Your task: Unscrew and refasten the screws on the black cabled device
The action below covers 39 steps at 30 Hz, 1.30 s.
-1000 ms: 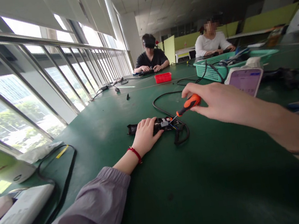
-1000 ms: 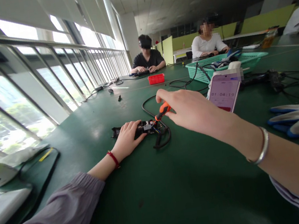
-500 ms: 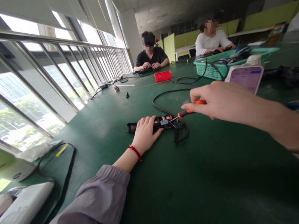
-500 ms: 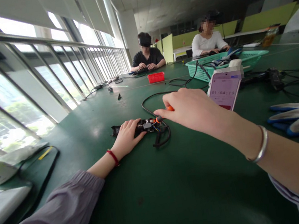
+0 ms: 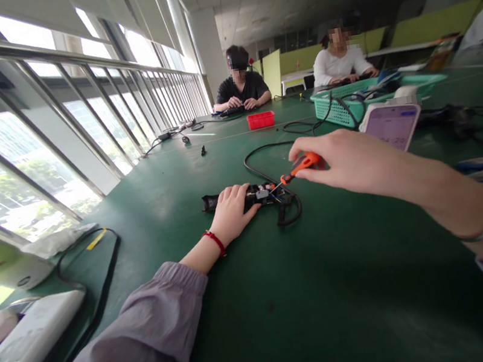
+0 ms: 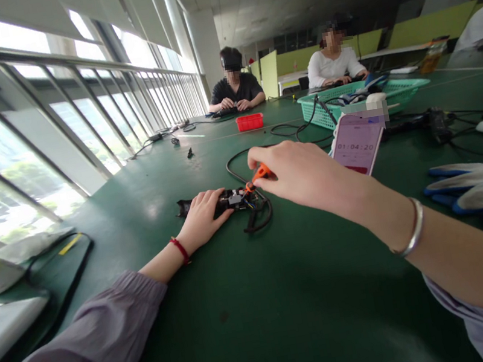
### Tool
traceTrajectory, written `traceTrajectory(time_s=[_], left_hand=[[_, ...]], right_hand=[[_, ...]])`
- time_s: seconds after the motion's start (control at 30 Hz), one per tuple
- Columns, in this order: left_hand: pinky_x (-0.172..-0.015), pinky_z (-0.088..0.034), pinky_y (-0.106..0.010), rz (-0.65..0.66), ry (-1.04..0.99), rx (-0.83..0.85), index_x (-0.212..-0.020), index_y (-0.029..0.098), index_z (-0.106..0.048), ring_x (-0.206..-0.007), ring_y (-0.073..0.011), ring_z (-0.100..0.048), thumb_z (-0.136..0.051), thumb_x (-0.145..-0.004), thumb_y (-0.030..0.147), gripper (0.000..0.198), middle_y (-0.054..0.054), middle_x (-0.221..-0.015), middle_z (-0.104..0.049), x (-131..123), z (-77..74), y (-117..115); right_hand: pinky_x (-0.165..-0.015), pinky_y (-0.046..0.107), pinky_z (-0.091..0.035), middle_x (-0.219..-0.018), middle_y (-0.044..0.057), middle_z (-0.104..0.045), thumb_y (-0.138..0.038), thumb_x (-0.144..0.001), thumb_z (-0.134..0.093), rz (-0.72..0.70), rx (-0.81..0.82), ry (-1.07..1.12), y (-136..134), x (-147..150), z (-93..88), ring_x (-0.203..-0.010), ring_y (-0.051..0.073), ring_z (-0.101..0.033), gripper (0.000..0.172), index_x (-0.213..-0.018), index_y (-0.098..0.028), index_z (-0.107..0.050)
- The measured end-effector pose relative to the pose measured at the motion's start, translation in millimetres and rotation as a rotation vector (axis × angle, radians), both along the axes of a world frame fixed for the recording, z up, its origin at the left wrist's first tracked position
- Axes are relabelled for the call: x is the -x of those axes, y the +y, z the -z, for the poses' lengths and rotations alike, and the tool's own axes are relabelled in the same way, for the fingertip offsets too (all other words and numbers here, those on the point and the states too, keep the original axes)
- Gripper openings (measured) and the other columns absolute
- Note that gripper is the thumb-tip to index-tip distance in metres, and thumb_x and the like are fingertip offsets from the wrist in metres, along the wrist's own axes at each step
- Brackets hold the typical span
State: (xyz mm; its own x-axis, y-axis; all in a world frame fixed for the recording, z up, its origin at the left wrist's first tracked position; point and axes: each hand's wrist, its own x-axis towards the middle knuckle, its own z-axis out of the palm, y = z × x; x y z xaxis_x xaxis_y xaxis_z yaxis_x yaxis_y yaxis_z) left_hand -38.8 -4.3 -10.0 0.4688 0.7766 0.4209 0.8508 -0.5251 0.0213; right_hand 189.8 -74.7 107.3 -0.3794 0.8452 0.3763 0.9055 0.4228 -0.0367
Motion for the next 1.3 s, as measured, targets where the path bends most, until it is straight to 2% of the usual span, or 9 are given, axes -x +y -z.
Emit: traceTrajectory(time_s=[0.07,0.1,0.23,0.33,0.43,0.57,0.63,0.83,1.3], left_hand=[[-0.095,-0.038,-0.041,0.002,-0.001,0.0,-0.124,0.012,-0.047,-0.103,-0.0265,-0.048,-0.05,-0.087,0.041,0.048,-0.012,-0.112,-0.057,-0.2,-0.1,-0.3],[-0.095,-0.038,-0.041,0.004,-0.002,0.0,-0.124,0.012,-0.047,-0.104,-0.0265,-0.048,-0.05,-0.087,0.041,0.047,-0.012,-0.111,-0.057,-0.4,-0.2,-0.5],[-0.095,-0.038,-0.041,0.002,-0.001,-0.002,-0.124,0.011,-0.047,-0.103,-0.0264,-0.049,-0.05,-0.087,0.04,0.047,-0.012,-0.112,-0.057,-0.6,-0.6,-1.3],[-0.096,-0.038,-0.041,0.001,-0.003,0.003,-0.125,0.011,-0.047,-0.104,-0.0266,-0.048,-0.05,-0.087,0.041,0.048,-0.012,-0.112,-0.057,0.1,0.1,-1.3],[-0.095,-0.038,-0.041,0.011,-0.008,0.0,-0.125,0.012,-0.046,-0.104,-0.0266,-0.048,-0.049,-0.087,0.042,0.048,-0.012,-0.112,-0.057,1.1,1.5,-0.3],[-0.095,-0.038,-0.041,0.017,-0.012,-0.008,-0.124,0.014,-0.046,-0.104,-0.0263,-0.048,-0.048,-0.087,0.042,0.047,-0.011,-0.112,-0.057,1.9,3.2,1.2],[-0.095,-0.038,-0.042,0.012,-0.01,-0.008,-0.124,0.013,-0.046,-0.104,-0.0264,-0.048,-0.049,-0.087,0.041,0.047,-0.011,-0.111,-0.057,2.5,3.8,1.2],[-0.094,-0.039,-0.041,0.005,-0.003,0.003,-0.124,0.014,-0.046,-0.102,-0.0263,-0.048,-0.049,-0.087,0.041,0.046,-0.011,-0.112,-0.056,2.6,2.6,-0.8],[-0.095,-0.038,-0.04,0.003,0.003,0.005,-0.125,0.012,-0.046,-0.102,-0.0261,-0.048,-0.05,-0.087,0.04,0.047,-0.012,-0.113,-0.056,-1.2,-0.1,-2.7]], right_hand=[[-0.057,0.026,-0.035,-0.093,0.001,-0.068,-0.025,-0.08,-0.053,-0.083,-0.044,0.014,-0.7,-0.1,0.2,-0.077,0.018,-0.062,0.022,-0.1,-0.025,-0.061],[-0.056,0.026,-0.036,-0.092,0.001,-0.069,-0.027,-0.081,-0.052,-0.091,-0.023,0.012,-1.5,0.4,-0.1,-0.076,0.018,-0.062,0.02,-0.098,-0.025,-0.062],[-0.049,0.027,-0.031,-0.061,0.001,-0.063,-0.049,-0.086,-0.042,0.048,0.128,-0.051,-4.9,3.4,-2.2,-0.055,0.017,-0.056,0.035,-0.078,-0.025,-0.067],[-0.053,0.027,-0.033,-0.079,0.0,-0.068,-0.035,-0.084,-0.046,-0.003,0.075,-0.065,-4.0,2.6,-2.0,-0.065,0.017,-0.06,0.023,-0.089,-0.029,-0.068],[-0.056,0.026,-0.035,-0.095,0.0,-0.068,-0.027,-0.083,-0.047,-0.078,0.035,-0.04,-1.9,1.1,-0.6,-0.075,0.017,-0.061,0.024,-0.097,-0.03,-0.066],[-0.049,0.026,-0.031,-0.063,0.0,-0.064,-0.048,-0.085,-0.043,0.053,0.102,-0.047,-1.5,0.4,-1.3,-0.055,0.016,-0.054,0.033,-0.081,-0.026,-0.068],[-0.047,0.026,-0.029,-0.056,0.0,-0.06,-0.049,-0.085,-0.042,0.06,0.101,-0.029,-1.6,-0.8,-2.4,-0.05,0.015,-0.051,0.035,-0.078,-0.026,-0.068],[-0.045,0.025,-0.028,-0.058,-0.001,-0.06,-0.041,-0.084,-0.047,0.004,0.009,0.111,-0.9,-1.4,-3.1,-0.047,0.013,-0.048,0.026,-0.084,-0.027,-0.069],[-0.047,0.024,-0.028,-0.059,-0.001,-0.061,-0.039,-0.084,-0.048,0.008,0.036,0.107,1.7,2.3,0.3,-0.048,0.012,-0.046,0.024,-0.084,-0.026,-0.069]])
